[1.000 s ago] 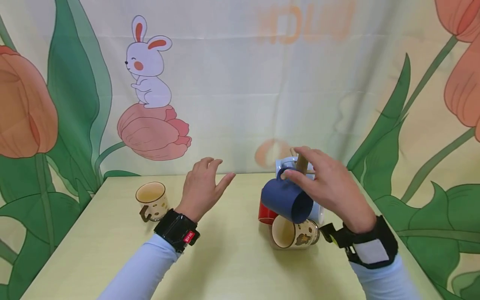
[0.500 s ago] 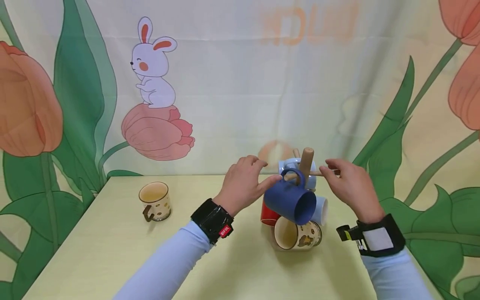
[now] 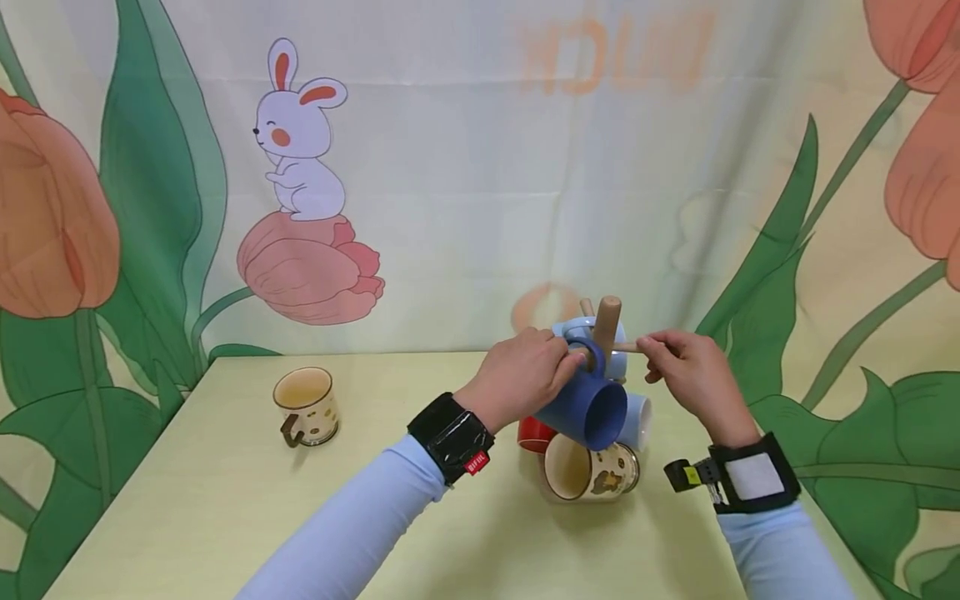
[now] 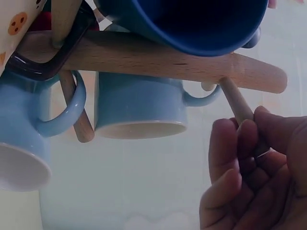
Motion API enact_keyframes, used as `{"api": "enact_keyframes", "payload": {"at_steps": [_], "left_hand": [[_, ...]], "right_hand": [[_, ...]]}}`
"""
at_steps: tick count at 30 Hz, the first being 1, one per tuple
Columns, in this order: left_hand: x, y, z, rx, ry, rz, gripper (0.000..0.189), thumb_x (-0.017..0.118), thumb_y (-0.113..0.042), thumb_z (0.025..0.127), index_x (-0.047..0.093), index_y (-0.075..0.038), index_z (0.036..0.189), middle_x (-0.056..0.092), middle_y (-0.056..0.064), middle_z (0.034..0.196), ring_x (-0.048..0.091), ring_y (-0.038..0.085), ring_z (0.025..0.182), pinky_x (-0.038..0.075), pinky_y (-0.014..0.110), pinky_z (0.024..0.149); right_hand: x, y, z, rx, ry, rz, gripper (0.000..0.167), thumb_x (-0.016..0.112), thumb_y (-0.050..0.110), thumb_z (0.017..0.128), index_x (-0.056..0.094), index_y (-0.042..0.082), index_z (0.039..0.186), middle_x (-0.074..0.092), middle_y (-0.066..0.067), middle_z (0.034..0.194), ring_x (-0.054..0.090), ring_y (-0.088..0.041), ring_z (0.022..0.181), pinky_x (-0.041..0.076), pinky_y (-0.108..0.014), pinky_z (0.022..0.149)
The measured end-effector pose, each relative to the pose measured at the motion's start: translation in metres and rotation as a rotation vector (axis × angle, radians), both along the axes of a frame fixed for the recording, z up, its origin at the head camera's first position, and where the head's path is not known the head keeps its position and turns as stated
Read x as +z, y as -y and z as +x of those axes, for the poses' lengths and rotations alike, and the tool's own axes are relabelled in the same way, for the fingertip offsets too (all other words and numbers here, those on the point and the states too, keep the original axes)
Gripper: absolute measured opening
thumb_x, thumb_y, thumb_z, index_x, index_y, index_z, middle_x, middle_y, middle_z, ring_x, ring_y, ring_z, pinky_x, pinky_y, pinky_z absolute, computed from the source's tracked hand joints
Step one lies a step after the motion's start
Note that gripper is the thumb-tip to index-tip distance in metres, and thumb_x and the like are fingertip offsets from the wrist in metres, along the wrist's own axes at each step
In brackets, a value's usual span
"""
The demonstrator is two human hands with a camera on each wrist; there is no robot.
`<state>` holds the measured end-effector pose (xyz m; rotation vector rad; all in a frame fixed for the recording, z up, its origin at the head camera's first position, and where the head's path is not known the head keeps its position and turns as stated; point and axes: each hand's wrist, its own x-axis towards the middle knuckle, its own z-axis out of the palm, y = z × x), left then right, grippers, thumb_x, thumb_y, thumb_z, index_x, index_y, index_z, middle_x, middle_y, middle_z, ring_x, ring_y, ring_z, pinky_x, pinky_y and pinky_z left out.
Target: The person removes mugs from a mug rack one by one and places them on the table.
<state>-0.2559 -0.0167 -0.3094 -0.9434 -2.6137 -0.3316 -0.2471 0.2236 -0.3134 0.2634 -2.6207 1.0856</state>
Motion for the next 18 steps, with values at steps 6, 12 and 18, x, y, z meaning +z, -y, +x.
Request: {"api": "enact_keyframes", "payload": {"at_steps": [6, 12, 18], "left_hand": [[0.001, -0.006, 0.002, 0.008, -0.022, -0.019, 0.037, 0.047, -0.039, 0.105, 0.068, -0.013, 0.089, 0.057, -0.002, 0.073, 0.054, 0.015, 0.072, 0.050, 0.027, 0.057], [0.003, -0.017, 0.004, 0.031, -0.038, -0.051, 0.037, 0.046, -0.040, 0.105, 0.070, -0.015, 0.092, 0.059, -0.003, 0.074, 0.053, 0.014, 0.069, 0.050, 0.026, 0.057], [0.004, -0.026, 0.006, 0.041, -0.061, -0.084, 0.039, 0.046, -0.041, 0.105, 0.070, -0.014, 0.092, 0.062, -0.002, 0.075, 0.055, 0.015, 0.070, 0.051, 0.026, 0.058]], "right_hand": [[-0.002, 0.000, -0.012, 0.018, 0.031, -0.048, 0.038, 0.053, 0.031, 0.104, 0.067, -0.003, 0.113, 0.062, -0.008, 0.079, 0.062, -0.017, 0.071, 0.041, -0.032, 0.058], [0.000, -0.006, -0.022, 0.041, 0.079, -0.076, 0.047, 0.050, 0.039, 0.104, 0.064, -0.004, 0.119, 0.061, -0.010, 0.084, 0.061, -0.017, 0.077, 0.042, -0.034, 0.066], [-0.001, -0.011, -0.028, 0.033, 0.119, -0.112, 0.050, 0.050, 0.041, 0.104, 0.062, -0.004, 0.122, 0.061, -0.011, 0.087, 0.061, -0.020, 0.082, 0.042, -0.035, 0.073]]}}
